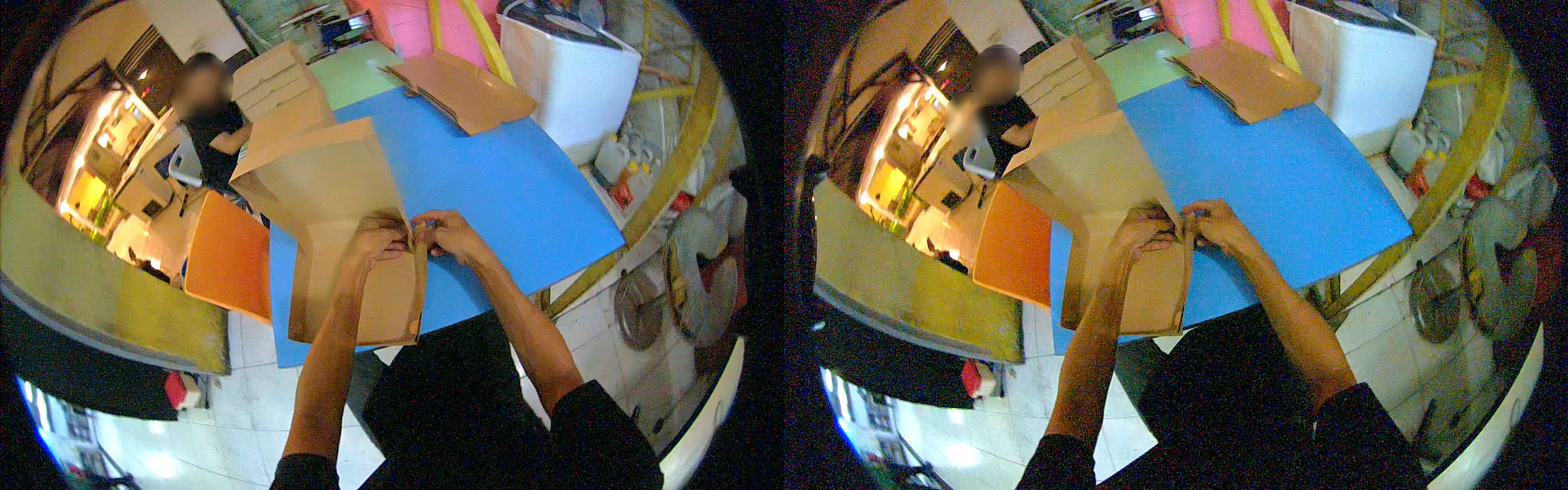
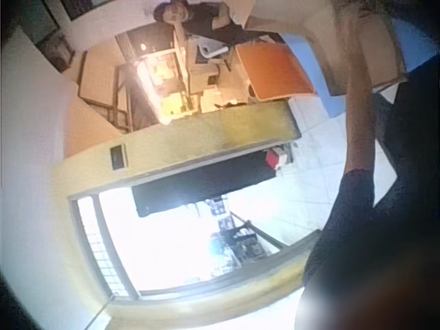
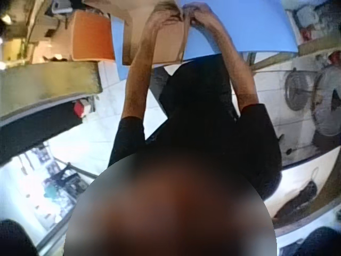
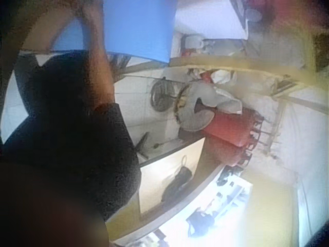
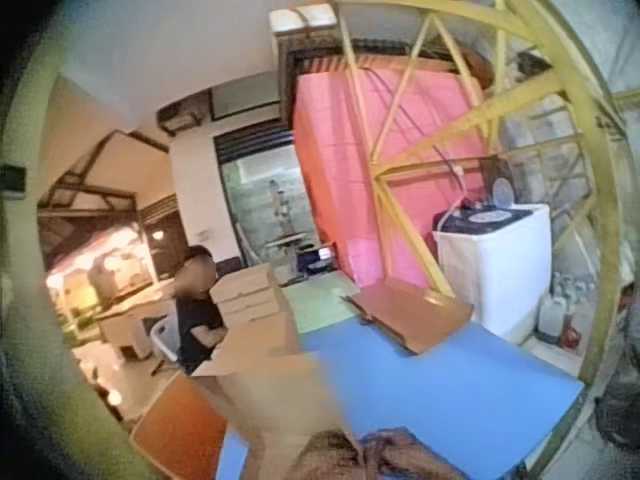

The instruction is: The person assembles flat cardboard pieces into small boxes by folding the flaps and securing them with tape. The person repeatedly picks up a flat piece, folds it into a box shape, and places the finished box on a stack on the table.

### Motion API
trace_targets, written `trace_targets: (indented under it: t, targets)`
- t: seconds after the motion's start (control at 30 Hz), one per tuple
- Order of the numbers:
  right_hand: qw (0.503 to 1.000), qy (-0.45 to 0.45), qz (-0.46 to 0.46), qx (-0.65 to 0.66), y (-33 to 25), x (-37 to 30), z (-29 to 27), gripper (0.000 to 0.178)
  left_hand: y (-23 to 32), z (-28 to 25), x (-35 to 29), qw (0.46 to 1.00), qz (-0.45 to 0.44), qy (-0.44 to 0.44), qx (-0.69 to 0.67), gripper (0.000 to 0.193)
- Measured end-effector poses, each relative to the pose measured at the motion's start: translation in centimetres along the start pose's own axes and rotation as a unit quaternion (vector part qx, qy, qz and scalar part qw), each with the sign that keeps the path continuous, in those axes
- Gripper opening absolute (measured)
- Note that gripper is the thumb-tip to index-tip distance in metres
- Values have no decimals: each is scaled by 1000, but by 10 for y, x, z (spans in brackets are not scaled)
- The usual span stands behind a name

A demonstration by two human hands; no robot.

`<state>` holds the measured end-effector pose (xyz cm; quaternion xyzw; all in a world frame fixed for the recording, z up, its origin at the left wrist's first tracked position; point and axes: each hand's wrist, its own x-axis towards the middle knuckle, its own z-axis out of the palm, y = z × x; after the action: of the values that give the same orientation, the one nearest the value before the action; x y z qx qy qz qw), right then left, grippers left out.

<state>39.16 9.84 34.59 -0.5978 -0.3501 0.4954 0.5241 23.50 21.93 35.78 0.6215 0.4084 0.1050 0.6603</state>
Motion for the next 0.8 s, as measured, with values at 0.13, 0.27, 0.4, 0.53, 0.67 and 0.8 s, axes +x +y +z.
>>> trace_targets:
  t: [0.13,0.27,0.4,0.53,0.67,0.8]
  targets:
    - [994,89,-57,24,13,5,10,24,9,-8,-2,992,66,-101,21,12]
    - [988,107,-53,98,14,4,14,31,5,2,5,996,46,34,64,13]
    - [982,113,-19,151,10,2,16,39,-1,9,6,994,84,36,59,11]
    - [987,71,-18,143,9,2,11,44,-2,8,8,983,114,38,136,11]
    - [983,31,2,179,12,5,5,45,-2,8,7,993,100,39,59,12]
    - [985,57,-22,159,12,6,10,43,2,19,-3,990,103,41,83,7]
